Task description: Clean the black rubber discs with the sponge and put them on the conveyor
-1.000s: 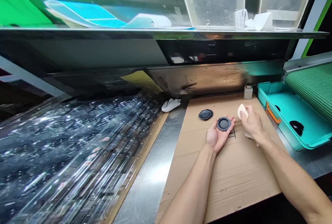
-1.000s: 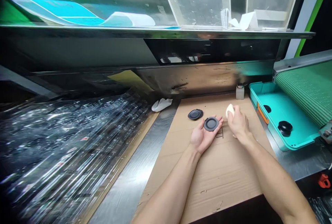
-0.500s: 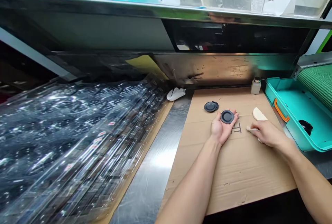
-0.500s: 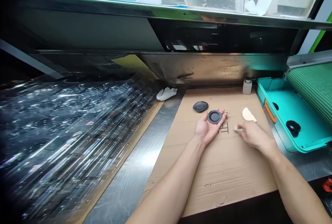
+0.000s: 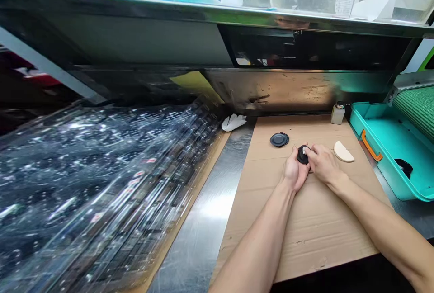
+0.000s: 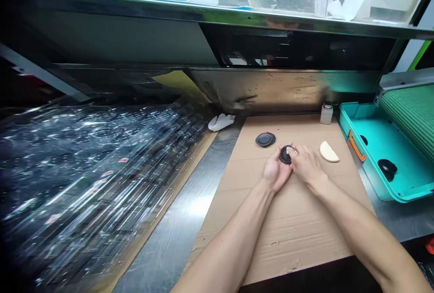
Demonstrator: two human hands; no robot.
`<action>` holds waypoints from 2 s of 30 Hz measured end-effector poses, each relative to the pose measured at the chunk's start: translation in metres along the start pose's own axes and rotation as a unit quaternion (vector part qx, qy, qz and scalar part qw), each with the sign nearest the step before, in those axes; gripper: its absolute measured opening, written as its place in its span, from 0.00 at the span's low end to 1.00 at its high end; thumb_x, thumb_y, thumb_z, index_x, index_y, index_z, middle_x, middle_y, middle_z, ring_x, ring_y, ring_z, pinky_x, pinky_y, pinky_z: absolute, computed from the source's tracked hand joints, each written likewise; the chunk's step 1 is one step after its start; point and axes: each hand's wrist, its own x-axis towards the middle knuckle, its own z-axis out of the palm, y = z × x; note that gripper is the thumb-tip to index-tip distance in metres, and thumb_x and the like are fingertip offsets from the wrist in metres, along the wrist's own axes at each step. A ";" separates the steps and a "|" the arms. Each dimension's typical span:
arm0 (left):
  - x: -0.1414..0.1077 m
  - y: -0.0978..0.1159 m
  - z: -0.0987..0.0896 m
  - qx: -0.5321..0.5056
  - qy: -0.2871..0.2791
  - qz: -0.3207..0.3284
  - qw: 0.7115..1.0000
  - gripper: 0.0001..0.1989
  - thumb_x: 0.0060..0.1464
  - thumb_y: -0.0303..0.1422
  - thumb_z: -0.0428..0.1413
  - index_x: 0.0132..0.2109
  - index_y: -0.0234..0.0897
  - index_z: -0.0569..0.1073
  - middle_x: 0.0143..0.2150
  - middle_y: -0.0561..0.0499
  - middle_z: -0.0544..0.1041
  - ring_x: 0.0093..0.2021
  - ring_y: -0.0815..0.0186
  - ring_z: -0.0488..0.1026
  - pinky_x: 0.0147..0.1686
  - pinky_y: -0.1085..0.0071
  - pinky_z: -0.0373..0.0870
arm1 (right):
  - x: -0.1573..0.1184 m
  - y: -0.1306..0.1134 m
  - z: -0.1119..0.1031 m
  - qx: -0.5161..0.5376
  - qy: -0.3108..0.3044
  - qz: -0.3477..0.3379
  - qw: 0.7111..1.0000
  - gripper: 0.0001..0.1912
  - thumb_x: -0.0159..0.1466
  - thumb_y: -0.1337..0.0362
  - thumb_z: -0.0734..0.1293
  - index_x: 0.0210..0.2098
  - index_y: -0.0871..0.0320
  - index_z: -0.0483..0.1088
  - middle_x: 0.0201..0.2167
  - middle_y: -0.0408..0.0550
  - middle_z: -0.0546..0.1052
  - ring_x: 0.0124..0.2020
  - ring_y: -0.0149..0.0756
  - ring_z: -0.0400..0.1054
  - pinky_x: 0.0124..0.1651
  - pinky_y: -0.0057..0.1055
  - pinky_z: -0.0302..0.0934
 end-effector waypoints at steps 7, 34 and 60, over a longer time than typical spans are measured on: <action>0.000 -0.002 -0.003 0.003 -0.003 -0.006 1.000 0.20 0.72 0.39 0.42 0.47 0.34 0.76 0.45 0.41 0.81 0.53 0.60 0.78 0.59 0.62 0.72 | -0.001 0.003 0.001 -0.023 0.014 -0.037 0.999 0.18 0.72 0.68 0.59 0.59 0.60 0.71 0.48 0.58 0.75 0.48 0.45 0.65 0.50 0.40 0.62; 0.005 -0.007 -0.008 0.039 -0.018 0.003 0.999 0.20 0.71 0.41 0.44 0.50 0.34 0.76 0.52 0.38 0.80 0.57 0.56 0.76 0.60 0.56 0.71 | -0.010 0.005 0.008 0.043 0.029 -0.051 0.997 0.16 0.70 0.71 0.59 0.54 0.60 0.72 0.48 0.54 0.75 0.49 0.44 0.64 0.53 0.38 0.62; 0.002 -0.011 -0.006 0.050 -0.006 0.016 0.999 0.21 0.71 0.40 0.43 0.53 0.33 0.75 0.50 0.38 0.81 0.54 0.57 0.78 0.60 0.56 0.71 | -0.005 0.002 0.010 0.127 0.060 -0.033 0.990 0.14 0.72 0.69 0.58 0.48 0.59 0.75 0.43 0.52 0.75 0.45 0.39 0.66 0.50 0.33 0.62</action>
